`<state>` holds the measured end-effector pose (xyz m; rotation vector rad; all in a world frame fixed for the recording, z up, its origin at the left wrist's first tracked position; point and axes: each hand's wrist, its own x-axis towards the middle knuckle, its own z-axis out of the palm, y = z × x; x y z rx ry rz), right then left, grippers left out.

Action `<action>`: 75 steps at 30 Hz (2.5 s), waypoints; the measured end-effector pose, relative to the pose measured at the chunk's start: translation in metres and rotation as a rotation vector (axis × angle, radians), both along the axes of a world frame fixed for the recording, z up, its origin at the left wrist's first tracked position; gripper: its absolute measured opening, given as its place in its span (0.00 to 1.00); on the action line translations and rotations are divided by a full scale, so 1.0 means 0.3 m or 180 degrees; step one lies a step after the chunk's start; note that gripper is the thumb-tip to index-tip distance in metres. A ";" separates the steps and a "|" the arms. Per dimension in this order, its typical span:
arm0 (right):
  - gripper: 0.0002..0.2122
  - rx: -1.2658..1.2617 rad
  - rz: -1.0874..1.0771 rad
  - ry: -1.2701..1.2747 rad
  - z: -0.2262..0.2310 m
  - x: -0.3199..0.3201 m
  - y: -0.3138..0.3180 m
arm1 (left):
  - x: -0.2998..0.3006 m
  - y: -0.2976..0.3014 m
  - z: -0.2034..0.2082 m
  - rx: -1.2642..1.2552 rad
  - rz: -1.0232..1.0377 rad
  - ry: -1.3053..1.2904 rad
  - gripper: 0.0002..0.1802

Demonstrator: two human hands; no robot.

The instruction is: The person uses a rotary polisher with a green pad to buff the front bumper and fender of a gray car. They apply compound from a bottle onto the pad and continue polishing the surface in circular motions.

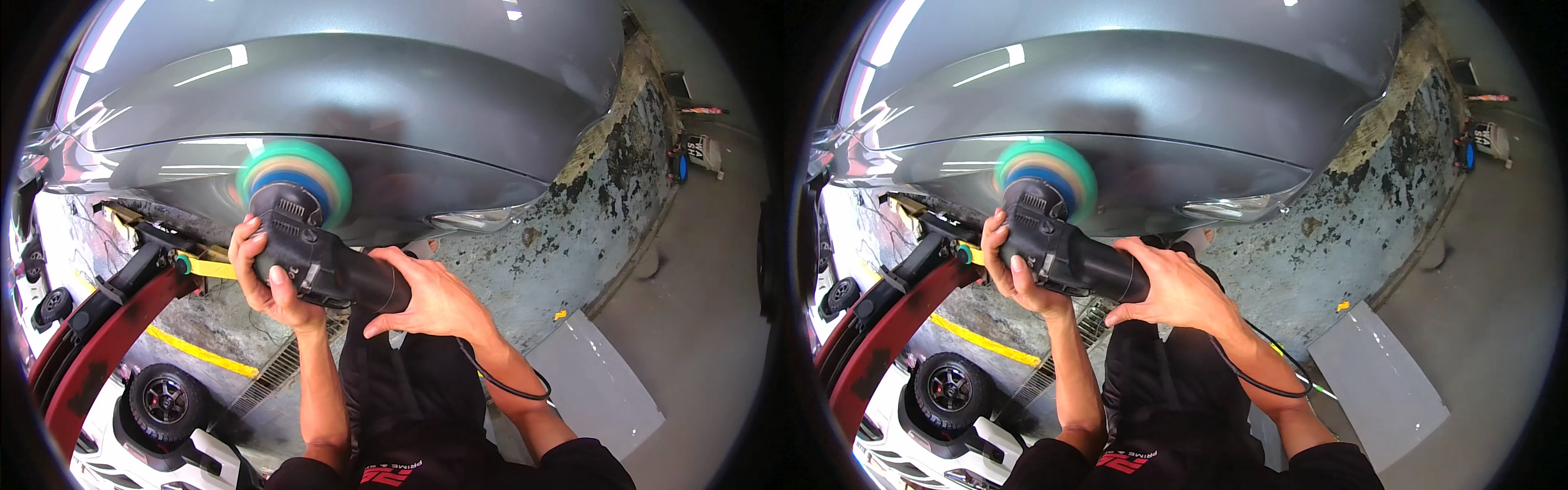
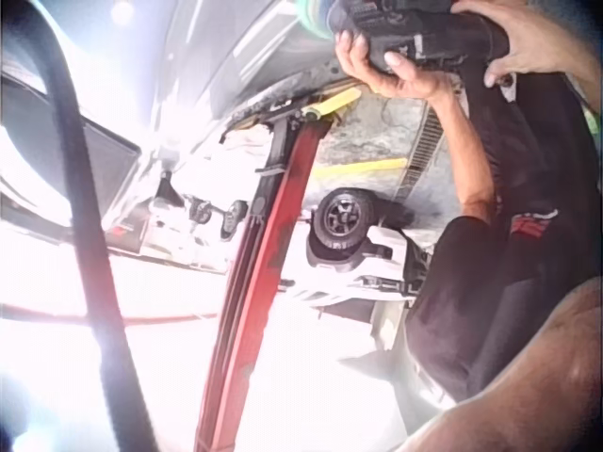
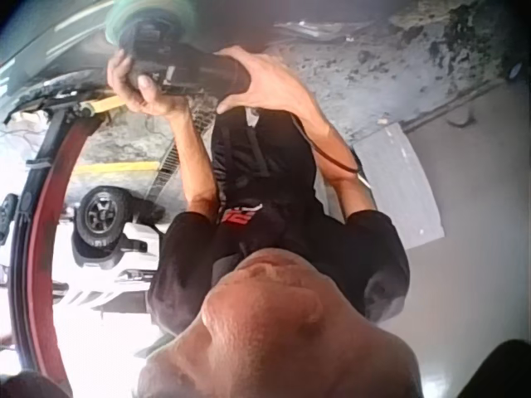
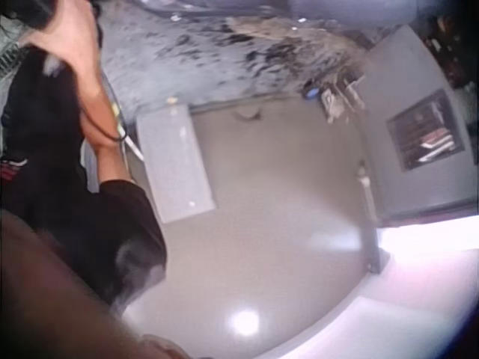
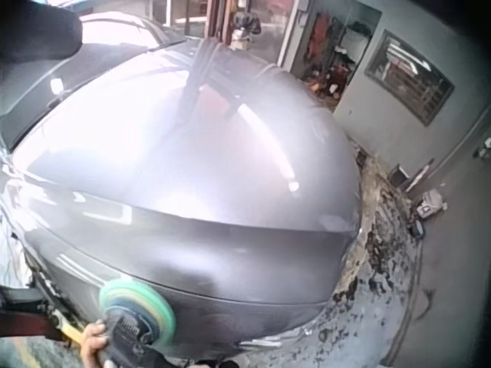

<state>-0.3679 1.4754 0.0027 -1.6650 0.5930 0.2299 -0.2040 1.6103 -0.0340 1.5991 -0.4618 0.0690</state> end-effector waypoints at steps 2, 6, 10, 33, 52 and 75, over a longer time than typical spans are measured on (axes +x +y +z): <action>0.46 -0.0148 0.0084 -0.0015 -0.001 0.000 -0.015 | -0.017 -0.007 -0.016 -0.0116 0.0073 0.0068 0.24; 0.47 0.0090 0.0250 0.0200 0.029 -0.046 -0.094 | -0.096 -0.057 -0.012 -0.0055 0.0154 0.0067 0.23; 0.49 -0.0067 0.0328 0.0175 0.005 -0.138 -0.169 | -0.193 -0.138 -0.016 -0.0051 0.0240 0.0056 0.23; 0.46 0.0210 0.0607 0.0407 -0.042 -0.511 -0.482 | -0.603 -0.406 -0.052 0.0181 0.0449 -0.0124 0.22; 0.39 0.0442 0.0265 0.0292 -0.104 -0.732 -0.531 | -0.795 -0.482 -0.069 0.0584 -0.0033 -0.0143 0.23; 0.39 0.0859 0.0022 0.0064 -0.221 -0.942 -0.640 | -0.988 -0.600 -0.123 0.0762 -0.0194 -0.0531 0.20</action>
